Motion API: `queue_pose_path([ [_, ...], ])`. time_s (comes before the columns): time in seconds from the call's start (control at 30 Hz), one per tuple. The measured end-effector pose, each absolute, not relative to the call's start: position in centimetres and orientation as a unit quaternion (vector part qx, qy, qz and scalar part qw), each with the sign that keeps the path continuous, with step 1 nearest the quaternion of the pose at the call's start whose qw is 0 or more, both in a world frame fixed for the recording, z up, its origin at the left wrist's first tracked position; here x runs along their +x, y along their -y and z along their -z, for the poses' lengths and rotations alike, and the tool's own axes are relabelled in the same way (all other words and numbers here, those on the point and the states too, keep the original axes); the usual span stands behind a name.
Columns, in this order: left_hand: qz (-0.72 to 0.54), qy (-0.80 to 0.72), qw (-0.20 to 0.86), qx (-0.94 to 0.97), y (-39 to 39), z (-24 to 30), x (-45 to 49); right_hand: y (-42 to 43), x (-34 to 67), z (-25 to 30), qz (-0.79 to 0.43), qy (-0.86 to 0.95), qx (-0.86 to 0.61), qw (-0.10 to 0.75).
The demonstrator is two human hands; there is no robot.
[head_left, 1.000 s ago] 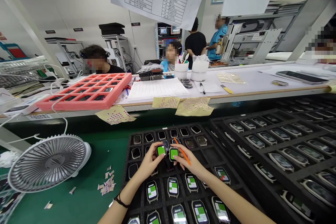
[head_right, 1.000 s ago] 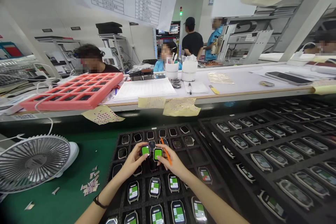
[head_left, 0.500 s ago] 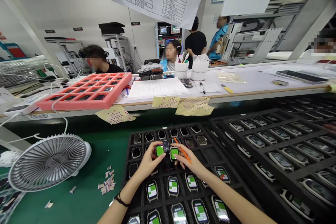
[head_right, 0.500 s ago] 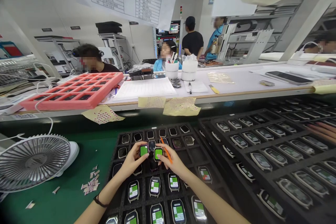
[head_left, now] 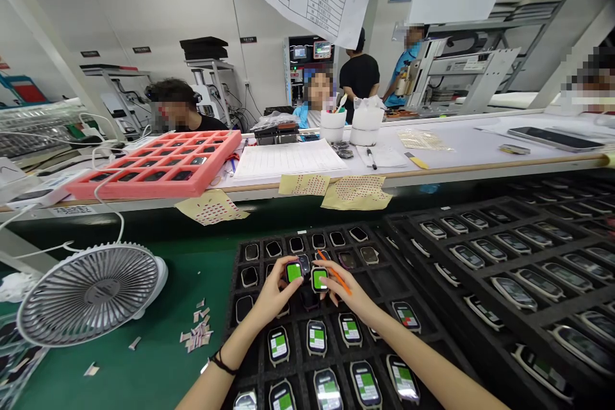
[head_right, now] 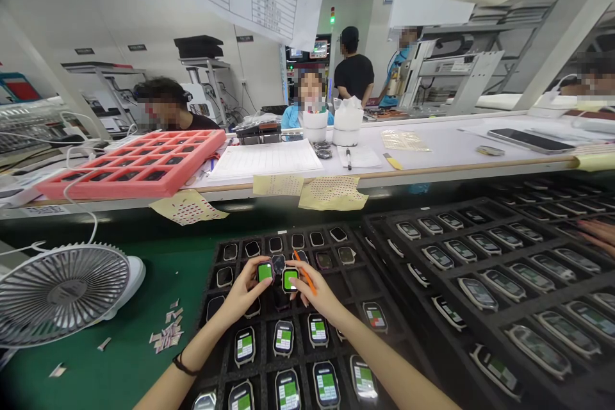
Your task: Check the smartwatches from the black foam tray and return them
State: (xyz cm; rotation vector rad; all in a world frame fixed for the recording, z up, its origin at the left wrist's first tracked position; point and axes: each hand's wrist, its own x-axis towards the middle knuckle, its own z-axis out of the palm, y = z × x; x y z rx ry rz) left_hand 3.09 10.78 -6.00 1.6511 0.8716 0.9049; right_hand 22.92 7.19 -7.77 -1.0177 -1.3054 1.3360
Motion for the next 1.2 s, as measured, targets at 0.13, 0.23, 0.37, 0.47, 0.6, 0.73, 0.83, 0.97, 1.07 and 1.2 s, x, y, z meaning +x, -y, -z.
queue_pose_path([
  [0.13,-0.388,-0.358,0.521,0.670,-10.9,6.0,3.1,-7.2,23.0,7.8,-0.551,0.526,-0.424,0.489],
  [0.23,-0.377,-0.379,0.524,0.663,-10.9,5.8,3.1,-7.2,22.9,7.6,-0.554,0.526,-0.425,0.485],
  [0.37,-0.379,-0.400,0.507,0.663,-11.0,5.5,3.0,-6.9,22.8,6.9,-0.578,0.544,-0.389,0.467],
  [0.47,-0.388,-0.402,0.488,0.671,-11.0,5.5,3.0,-6.8,22.7,6.7,-0.578,0.560,-0.379,0.456],
  [0.6,-0.384,-0.402,0.508,0.658,-11.1,5.7,3.1,-6.9,22.7,7.2,-0.566,0.570,-0.380,0.459],
  [0.73,-0.378,-0.377,0.526,0.662,-10.8,5.7,3.2,-7.1,22.7,7.6,-0.570,0.557,-0.382,0.468],
  [0.83,-0.366,-0.346,0.508,0.698,-10.4,5.6,3.3,-7.1,22.7,7.5,-0.579,0.538,-0.386,0.477],
  [0.97,-0.344,-0.338,0.443,0.756,-10.0,5.4,3.3,-7.0,22.5,7.3,-0.573,0.524,-0.406,0.482],
  [1.07,-0.343,-0.327,0.377,0.796,-9.8,5.1,3.5,-7.0,22.3,7.2,-0.573,0.529,-0.407,0.476],
  [1.2,-0.375,-0.337,0.340,0.794,-9.9,4.9,3.4,-6.9,22.2,7.2,-0.585,0.545,-0.386,0.460],
])
